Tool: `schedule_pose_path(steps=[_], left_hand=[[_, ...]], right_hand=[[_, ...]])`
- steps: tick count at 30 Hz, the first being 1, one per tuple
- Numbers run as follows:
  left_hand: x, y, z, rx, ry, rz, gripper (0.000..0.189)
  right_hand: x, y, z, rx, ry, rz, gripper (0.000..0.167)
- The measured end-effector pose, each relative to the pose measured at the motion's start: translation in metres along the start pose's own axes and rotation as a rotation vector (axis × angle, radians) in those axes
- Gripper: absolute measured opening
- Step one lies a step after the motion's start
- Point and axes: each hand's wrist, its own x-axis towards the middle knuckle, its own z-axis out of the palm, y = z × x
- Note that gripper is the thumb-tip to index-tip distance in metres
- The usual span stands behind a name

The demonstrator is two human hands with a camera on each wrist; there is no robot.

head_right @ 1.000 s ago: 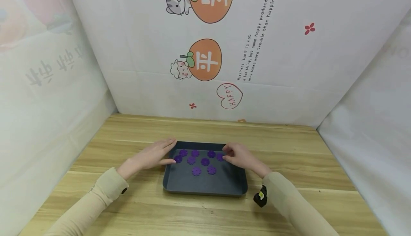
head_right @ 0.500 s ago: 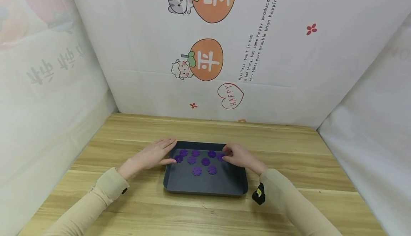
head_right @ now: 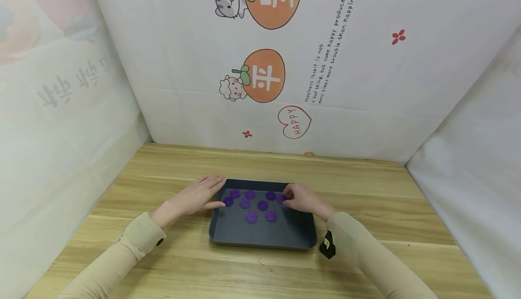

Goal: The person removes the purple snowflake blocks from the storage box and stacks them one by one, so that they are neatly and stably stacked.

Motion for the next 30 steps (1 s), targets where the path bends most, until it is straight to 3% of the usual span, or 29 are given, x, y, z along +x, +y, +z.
schedule_pose_path(steps=[13, 21, 30], left_hand=[[0.001, -0.002, 0.001, -0.012, 0.011, -0.003, 0.081], [0.000, 0.001, -0.001, -0.030, 0.022, -0.003, 0.079], [0.000, 0.000, 0.003, -0.032, 0.020, -0.014, 0.079]], right_hand=[[0.007, -0.003, 0.004, -0.051, 0.009, 0.008, 0.028], [0.013, -0.006, 0.007, -0.120, 0.011, 0.074, 0.028], [0.014, -0.008, 0.013, -0.119, 0.018, 0.108, 0.025]])
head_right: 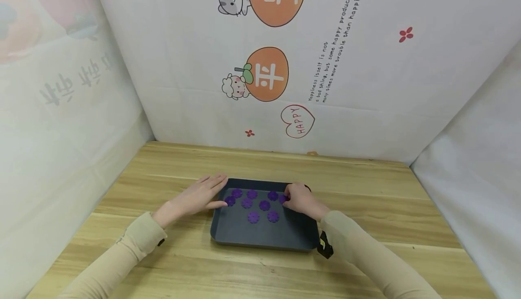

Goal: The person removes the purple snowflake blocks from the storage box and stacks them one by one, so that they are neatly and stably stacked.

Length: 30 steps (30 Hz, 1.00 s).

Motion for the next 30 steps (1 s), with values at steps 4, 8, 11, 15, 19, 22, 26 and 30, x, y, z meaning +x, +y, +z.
schedule_pose_path(steps=[4, 8, 11, 15, 19, 22, 26, 30], left_hand=[[0.0001, 0.0005, 0.0016, 0.006, -0.002, 0.000, 0.080], [-0.0005, 0.0009, 0.0031, 0.005, -0.004, -0.004, 0.080], [-0.0010, 0.0014, 0.0031, 0.003, 0.006, -0.003, 0.079], [-0.0010, 0.0009, 0.0035, 0.002, 0.021, 0.001, 0.080], [-0.0009, 0.0004, 0.0035, -0.003, 0.041, 0.007, 0.080], [-0.0009, 0.0004, 0.0029, -0.002, 0.044, 0.007, 0.080], [-0.0011, 0.0006, 0.0021, -0.003, 0.033, 0.002, 0.080], [-0.0016, 0.0010, 0.0011, -0.008, 0.025, -0.002, 0.080]], right_hand=[[0.0002, 0.0000, 0.0017, -0.008, 0.014, 0.010, 0.023], [-0.0001, -0.0003, 0.0027, -0.021, 0.022, 0.019, 0.022], [-0.0004, -0.0003, 0.0029, -0.028, 0.026, 0.018, 0.021], [-0.0007, 0.0010, 0.0036, -0.036, 0.037, 0.012, 0.019], [-0.0006, 0.0033, 0.0042, -0.041, 0.047, 0.004, 0.018], [-0.0004, 0.0039, 0.0041, -0.047, 0.051, -0.002, 0.018], [-0.0011, 0.0019, 0.0030, -0.054, 0.053, -0.016, 0.019], [-0.0022, 0.0002, 0.0023, -0.047, 0.048, -0.019, 0.020]])
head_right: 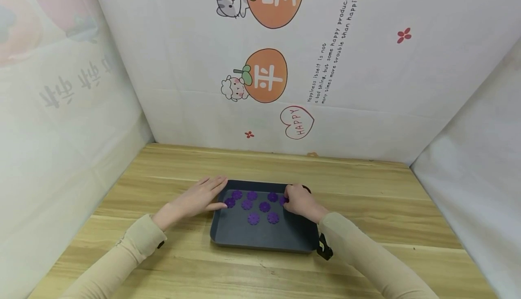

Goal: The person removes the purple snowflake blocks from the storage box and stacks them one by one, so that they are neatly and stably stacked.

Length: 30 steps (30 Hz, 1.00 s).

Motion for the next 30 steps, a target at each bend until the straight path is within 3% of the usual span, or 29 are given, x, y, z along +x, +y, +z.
schedule_pose_path(steps=[30], left_hand=[[0.0008, -0.0006, 0.0002, 0.004, 0.009, 0.016, 0.079]], right_hand=[[-0.0003, 0.0000, 0.0019, -0.088, 0.008, -0.052, 0.019]])
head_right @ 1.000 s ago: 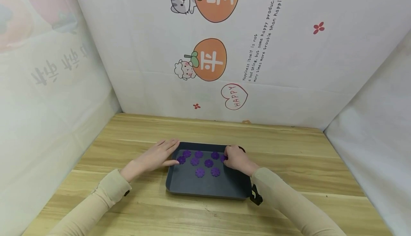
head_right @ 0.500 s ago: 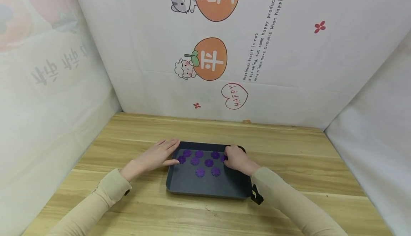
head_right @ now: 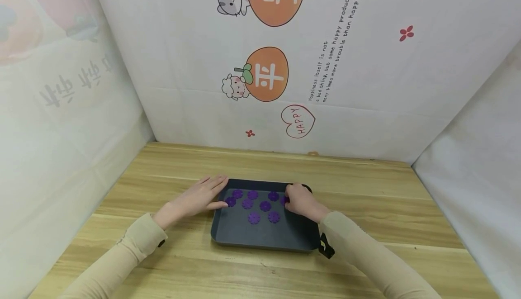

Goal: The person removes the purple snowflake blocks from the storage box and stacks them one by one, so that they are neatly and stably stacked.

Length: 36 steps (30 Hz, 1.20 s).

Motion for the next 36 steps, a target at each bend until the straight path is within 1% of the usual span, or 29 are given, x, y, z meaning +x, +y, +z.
schedule_pose_path(steps=[6, 11, 13, 20, 26, 29, 33, 36], left_hand=[[-0.0002, -0.0006, 0.0000, 0.009, 0.007, 0.006, 0.079], [-0.0003, -0.0009, 0.0000, 0.014, 0.011, 0.007, 0.079], [-0.0007, -0.0006, -0.0001, 0.010, 0.013, 0.007, 0.079], [-0.0018, 0.0015, -0.0014, 0.001, 0.014, 0.002, 0.078], [-0.0023, 0.0012, -0.0015, 0.013, 0.031, 0.011, 0.077], [-0.0026, 0.0010, -0.0016, 0.019, 0.041, 0.014, 0.077], [-0.0025, 0.0008, -0.0013, 0.014, 0.040, 0.012, 0.078], [-0.0023, 0.0001, -0.0005, 0.012, 0.035, 0.009, 0.078]], right_hand=[[-0.0009, -0.0004, -0.0023, 0.024, 0.006, -0.006, 0.020], [-0.0007, -0.0004, -0.0034, 0.058, -0.004, -0.003, 0.020], [-0.0008, -0.0001, -0.0032, 0.060, -0.007, -0.006, 0.020], [-0.0016, 0.0016, -0.0022, 0.063, 0.022, -0.040, 0.019], [0.0001, 0.0066, 0.0004, 0.085, 0.011, -0.035, 0.020], [0.0007, 0.0088, 0.0010, 0.095, 0.012, -0.048, 0.019], [-0.0005, 0.0091, 0.0002, 0.100, 0.017, -0.064, 0.019], [-0.0018, 0.0081, -0.0017, 0.111, 0.009, -0.056, 0.019]])
